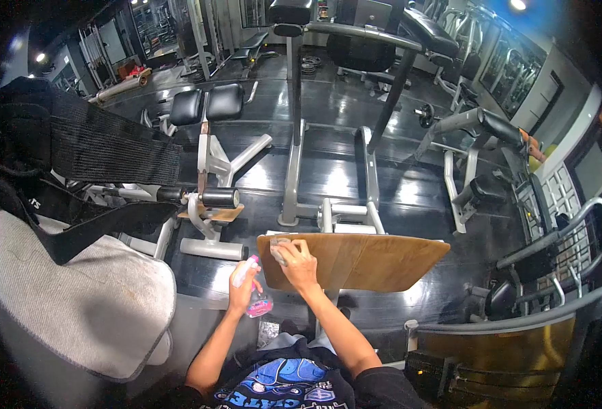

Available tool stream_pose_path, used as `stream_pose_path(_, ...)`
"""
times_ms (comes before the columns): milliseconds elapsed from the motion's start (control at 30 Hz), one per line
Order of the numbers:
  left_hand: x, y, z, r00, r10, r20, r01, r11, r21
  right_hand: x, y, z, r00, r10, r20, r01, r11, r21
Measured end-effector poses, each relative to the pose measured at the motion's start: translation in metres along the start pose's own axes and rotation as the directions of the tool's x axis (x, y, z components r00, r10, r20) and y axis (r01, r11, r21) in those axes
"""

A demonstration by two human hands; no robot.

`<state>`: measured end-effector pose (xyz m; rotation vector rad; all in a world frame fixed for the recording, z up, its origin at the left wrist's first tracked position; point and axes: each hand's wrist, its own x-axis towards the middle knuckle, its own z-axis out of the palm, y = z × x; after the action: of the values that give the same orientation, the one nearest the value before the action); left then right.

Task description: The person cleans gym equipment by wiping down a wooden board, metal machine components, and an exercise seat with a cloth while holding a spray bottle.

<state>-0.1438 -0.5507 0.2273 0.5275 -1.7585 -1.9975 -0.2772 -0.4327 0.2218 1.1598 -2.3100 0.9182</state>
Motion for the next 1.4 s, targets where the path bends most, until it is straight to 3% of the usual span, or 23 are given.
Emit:
stream_pose_path(33, 0.002, -0.001, 0.003, 0.998, 0.058, 0.012, -0.058, 0.998, 0.011, -0.005, 0.002, 0.004, 1.000, 0.002, 0.014, -0.002, 1.000, 0.006)
stream_pose_path(133, 0.010, 0.001, 0.015, 0.998, 0.037, -0.046, -0.039, 0.998, -0.050, -0.014, 0.007, -0.005, 0.994, 0.040, 0.101, -0.036, 0.999, -0.032)
stream_pose_path(400, 0.041, 0.010, 0.038, 0.995, 0.102, -0.014, -0.102, 0.995, 0.000, 0.016, 0.002, -0.034, 0.982, 0.117, -0.146, -0.117, 0.993, 0.008)
stream_pose_path(533, 0.057, 0.011, 0.050, 0.982, 0.191, -0.003, -0.191, 0.982, 0.000, 0.002, 0.009, -0.026, 0.991, 0.098, -0.093, -0.100, 0.995, -0.010)
stream_pose_path(733, 0.064, -0.001, 0.056, 0.980, 0.200, 0.016, -0.201, 0.979, 0.022, -0.018, 0.031, -0.038, 0.998, 0.070, -0.001, -0.070, 0.996, -0.063)
stream_pose_path(800, 0.062, -0.001, 0.058, 0.980, 0.199, 0.010, -0.199, 0.979, 0.033, -0.007, 0.027, -0.048, 0.986, 0.163, -0.042, -0.165, 0.984, -0.060)
stream_pose_path(933, 0.062, -0.007, 0.061, 0.984, 0.175, -0.034, -0.176, 0.984, -0.023, -0.011, 0.020, -0.033, 0.971, 0.191, -0.146, -0.191, 0.982, 0.012)
stream_pose_path(1133, 0.061, -0.004, 0.058, 0.980, 0.199, -0.016, -0.199, 0.980, 0.021, -0.027, 0.031, -0.024, 0.990, 0.137, 0.023, -0.136, 0.990, -0.043)
stream_pose_path(1400, 0.062, -0.014, 0.058, 0.978, 0.208, -0.009, -0.209, 0.978, -0.028, -0.010, 0.025, -0.037, 0.983, 0.137, -0.125, -0.135, 0.991, 0.019)
